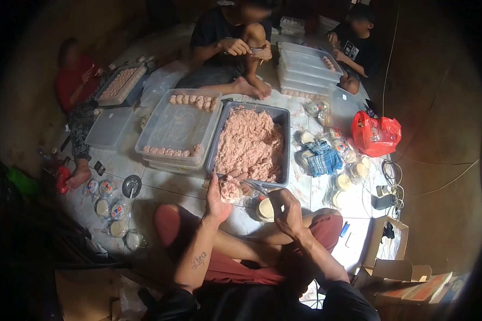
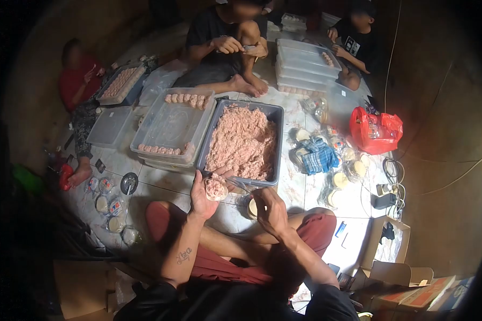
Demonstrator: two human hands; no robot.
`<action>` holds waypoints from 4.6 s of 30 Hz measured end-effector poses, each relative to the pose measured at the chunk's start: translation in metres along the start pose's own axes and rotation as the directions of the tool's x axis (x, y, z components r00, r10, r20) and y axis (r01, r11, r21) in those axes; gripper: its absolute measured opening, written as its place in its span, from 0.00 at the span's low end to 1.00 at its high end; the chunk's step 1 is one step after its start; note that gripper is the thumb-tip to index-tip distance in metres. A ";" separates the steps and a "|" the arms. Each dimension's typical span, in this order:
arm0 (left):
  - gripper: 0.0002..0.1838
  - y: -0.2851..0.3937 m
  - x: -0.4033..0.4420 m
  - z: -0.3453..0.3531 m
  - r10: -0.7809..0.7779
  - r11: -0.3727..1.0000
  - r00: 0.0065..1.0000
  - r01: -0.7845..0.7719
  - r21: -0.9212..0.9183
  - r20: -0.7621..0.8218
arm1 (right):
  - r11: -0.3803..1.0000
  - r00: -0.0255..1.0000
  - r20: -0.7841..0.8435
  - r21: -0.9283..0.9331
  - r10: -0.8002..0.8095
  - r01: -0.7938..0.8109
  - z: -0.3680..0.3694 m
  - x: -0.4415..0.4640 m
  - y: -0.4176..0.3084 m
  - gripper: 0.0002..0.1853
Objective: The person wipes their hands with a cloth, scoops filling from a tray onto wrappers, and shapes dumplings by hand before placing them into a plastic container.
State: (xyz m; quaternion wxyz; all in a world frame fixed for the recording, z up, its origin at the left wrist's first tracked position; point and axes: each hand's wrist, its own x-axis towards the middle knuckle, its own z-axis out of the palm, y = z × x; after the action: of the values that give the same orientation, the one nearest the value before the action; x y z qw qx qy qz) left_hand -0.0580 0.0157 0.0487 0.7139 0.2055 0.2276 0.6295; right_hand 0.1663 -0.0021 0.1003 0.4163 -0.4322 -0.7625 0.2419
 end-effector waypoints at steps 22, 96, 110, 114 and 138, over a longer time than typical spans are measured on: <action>0.41 -0.010 0.015 -0.031 -0.217 0.964 0.962 0.238 -0.121 0.166 | 0.979 0.980 -0.166 -0.154 0.109 -0.135 0.041 0.067 0.069 0.07; 0.48 -0.009 -0.019 0.001 -0.058 0.990 0.998 0.055 0.130 0.018 | 0.975 0.978 -0.009 -0.082 0.208 -0.208 0.021 -0.017 -0.007 0.09; 0.48 -0.005 -0.024 0.003 -0.082 0.977 0.994 0.065 0.205 0.078 | 0.916 0.940 -0.181 -0.233 0.290 -0.328 0.028 -0.019 0.075 0.16; 0.48 -0.003 -0.026 0.002 -0.111 0.951 0.985 0.066 0.303 0.135 | 0.862 0.921 -0.106 -0.323 0.376 -0.390 -0.005 -0.054 0.053 0.17; 0.55 -0.001 -0.014 -0.004 -0.123 0.740 0.978 -0.023 0.672 0.169 | 0.969 0.970 0.014 -0.050 0.242 -0.241 0.004 -0.015 -0.013 0.08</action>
State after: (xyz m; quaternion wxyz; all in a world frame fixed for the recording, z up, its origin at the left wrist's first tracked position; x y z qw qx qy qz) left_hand -0.0611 0.0014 0.0463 0.6283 0.5050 0.3700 0.4618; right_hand 0.1616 -0.0212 0.1012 0.3658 -0.5292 -0.7138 0.2769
